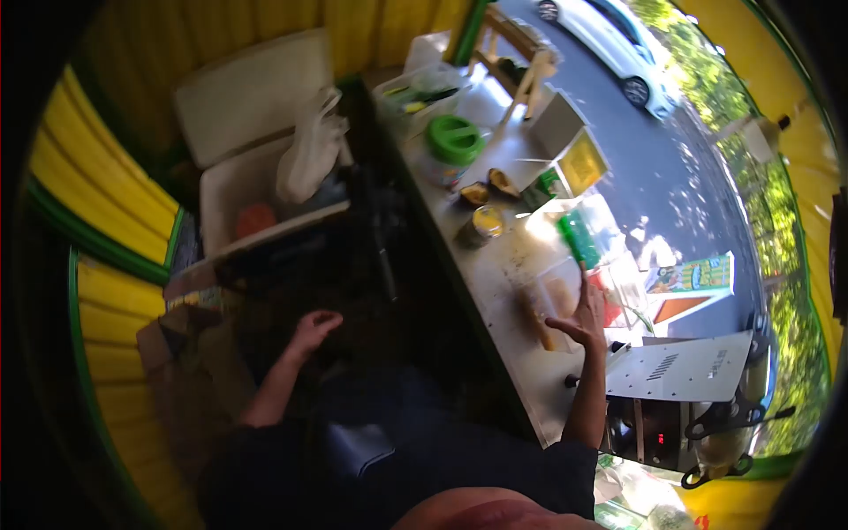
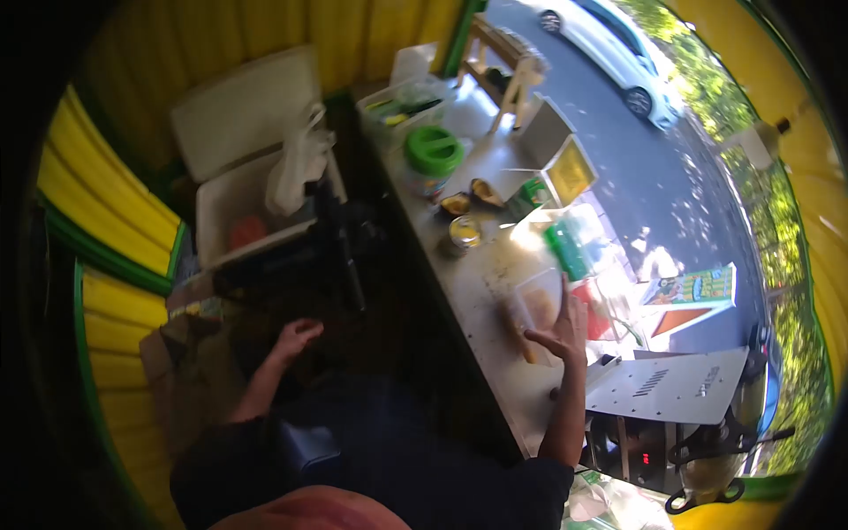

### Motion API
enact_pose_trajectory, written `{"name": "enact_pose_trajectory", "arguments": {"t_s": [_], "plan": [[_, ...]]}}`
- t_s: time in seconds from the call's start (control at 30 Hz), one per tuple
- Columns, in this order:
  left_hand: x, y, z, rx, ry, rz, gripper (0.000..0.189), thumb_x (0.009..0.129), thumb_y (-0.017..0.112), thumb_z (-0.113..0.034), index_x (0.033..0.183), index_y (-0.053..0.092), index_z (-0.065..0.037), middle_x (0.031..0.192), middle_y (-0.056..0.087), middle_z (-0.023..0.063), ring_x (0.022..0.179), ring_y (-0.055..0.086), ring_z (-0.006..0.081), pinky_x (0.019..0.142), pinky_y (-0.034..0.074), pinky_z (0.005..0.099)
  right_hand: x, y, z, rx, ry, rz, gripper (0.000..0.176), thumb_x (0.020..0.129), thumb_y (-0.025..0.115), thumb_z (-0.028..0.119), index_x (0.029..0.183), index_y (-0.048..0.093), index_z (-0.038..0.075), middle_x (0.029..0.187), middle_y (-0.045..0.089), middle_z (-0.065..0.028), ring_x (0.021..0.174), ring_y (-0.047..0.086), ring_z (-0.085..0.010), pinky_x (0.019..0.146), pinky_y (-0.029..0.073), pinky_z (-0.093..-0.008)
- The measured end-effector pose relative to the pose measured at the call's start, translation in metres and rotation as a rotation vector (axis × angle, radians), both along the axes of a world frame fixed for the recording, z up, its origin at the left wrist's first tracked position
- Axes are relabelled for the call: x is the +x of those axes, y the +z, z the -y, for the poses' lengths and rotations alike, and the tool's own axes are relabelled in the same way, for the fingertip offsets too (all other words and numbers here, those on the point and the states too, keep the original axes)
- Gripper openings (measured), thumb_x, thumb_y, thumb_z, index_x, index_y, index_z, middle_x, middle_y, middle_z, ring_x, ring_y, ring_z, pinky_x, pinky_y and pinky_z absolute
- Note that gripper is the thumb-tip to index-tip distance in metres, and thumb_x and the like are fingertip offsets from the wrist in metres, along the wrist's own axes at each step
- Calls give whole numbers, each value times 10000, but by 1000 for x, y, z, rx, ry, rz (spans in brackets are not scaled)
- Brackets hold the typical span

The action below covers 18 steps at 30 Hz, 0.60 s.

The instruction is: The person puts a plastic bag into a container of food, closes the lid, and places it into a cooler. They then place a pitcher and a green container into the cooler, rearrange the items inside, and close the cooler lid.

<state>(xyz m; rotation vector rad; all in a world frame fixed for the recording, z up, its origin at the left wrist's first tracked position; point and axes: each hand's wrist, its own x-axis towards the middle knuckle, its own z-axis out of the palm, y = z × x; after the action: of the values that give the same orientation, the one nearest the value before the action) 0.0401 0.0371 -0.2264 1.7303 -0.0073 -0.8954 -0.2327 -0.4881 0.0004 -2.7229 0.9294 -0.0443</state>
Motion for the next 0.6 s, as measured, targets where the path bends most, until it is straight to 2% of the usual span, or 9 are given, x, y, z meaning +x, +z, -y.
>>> {"name": "enact_pose_trajectory", "arguments": {"t_s": [0.03, 0.13, 0.33, 0.4, 0.43, 0.47, 0.53, 0.57, 0.6], "plan": [[12, 4, -20, 15, 26, 16, 374, 931, 842, -358, 1185, 791, -89, 1078, 786, 2, 953, 699, 95, 797, 530, 276, -3, -3, -1, -100, 33, 12, 1492, 527, 963, 406, 1736, 124, 160, 1412, 561, -266, 1279, 529, -469, 1155, 385, -543], [52, 34, -73, -61, 171, 47, 297, 953, 820, -298, 1172, 784, -100, 1049, 774, -12, 906, 680, 83, 764, 519, 271, -3, 18, -30, -8, -81, 43, 1439, 546, 978, 360, 1728, 179, 172, 1635, 413, -273, 1494, 404, -475, 1242, 340, -557], [175, 19, -169, -116, 443, 586, 280, 943, 830, -172, 1183, 754, -49, 1070, 780, 23, 922, 725, 113, 829, 569, 287, -8, 52, -98, -73, -112, 172, 1372, 598, 957, 311, 1730, 189, 200, 1693, 360, -231, 1529, 376, -465, 1252, 336, -547], [210, 46, -181, 36, 403, 734, 296, 947, 816, -169, 1211, 740, -60, 1104, 784, 50, 947, 745, 149, 847, 576, 311, -2, 67, -136, -14, -231, 152, 1354, 599, 945, 291, 1730, 202, 230, 1678, 386, -222, 1497, 416, -458, 1231, 358, -561], [225, 60, -181, 107, 363, 884, 311, 928, 805, -138, 1223, 724, -79, 1116, 769, 70, 995, 752, 214, 885, 587, 354, -8, 63, -140, -30, -237, 157, 1341, 599, 940, 275, 1728, 217, 250, 1650, 423, -204, 1427, 471, -443, 1199, 382, -558], [242, 62, -181, 109, 364, 880, 311, 928, 805, -138, 1223, 724, -79, 1116, 769, 70, 995, 752, 214, 885, 587, 354, -5, 65, -152, -30, -236, 152, 1341, 599, 940, 275, 1728, 217, 250, 1650, 423, -204, 1427, 471, -443, 1199, 382, -558], [277, 60, -182, 267, 212, 1164, 331, 892, 787, -89, 1216, 717, -93, 1151, 734, 94, 1056, 739, 278, 923, 591, 408, -1, 71, -187, -16, -252, 116, 1336, 594, 941, 280, 1726, 231, 245, 1627, 446, -194, 1360, 500, -423, 1177, 394, -542], [291, 56, -181, 269, 209, 1161, 331, 892, 787, -89, 1216, 717, -93, 1151, 734, 94, 1056, 739, 278, 923, 591, 408, -1, 71, -196, 5, -274, 70, 1346, 582, 926, 245, 1729, 222, 253, 1682, 383, -178, 1373, 492, -428, 1195, 380, -536], [304, 53, -178, 308, 140, 1176, 340, 881, 768, -71, 1216, 715, -99, 1171, 715, 108, 1075, 725, 304, 937, 587, 425, -1, 71, -207, 8, -233, 77, 1351, 585, 934, 252, 1730, 218, 250, 1585, 453, -190, 1327, 500, -420, 1163, 393, -525]]}}
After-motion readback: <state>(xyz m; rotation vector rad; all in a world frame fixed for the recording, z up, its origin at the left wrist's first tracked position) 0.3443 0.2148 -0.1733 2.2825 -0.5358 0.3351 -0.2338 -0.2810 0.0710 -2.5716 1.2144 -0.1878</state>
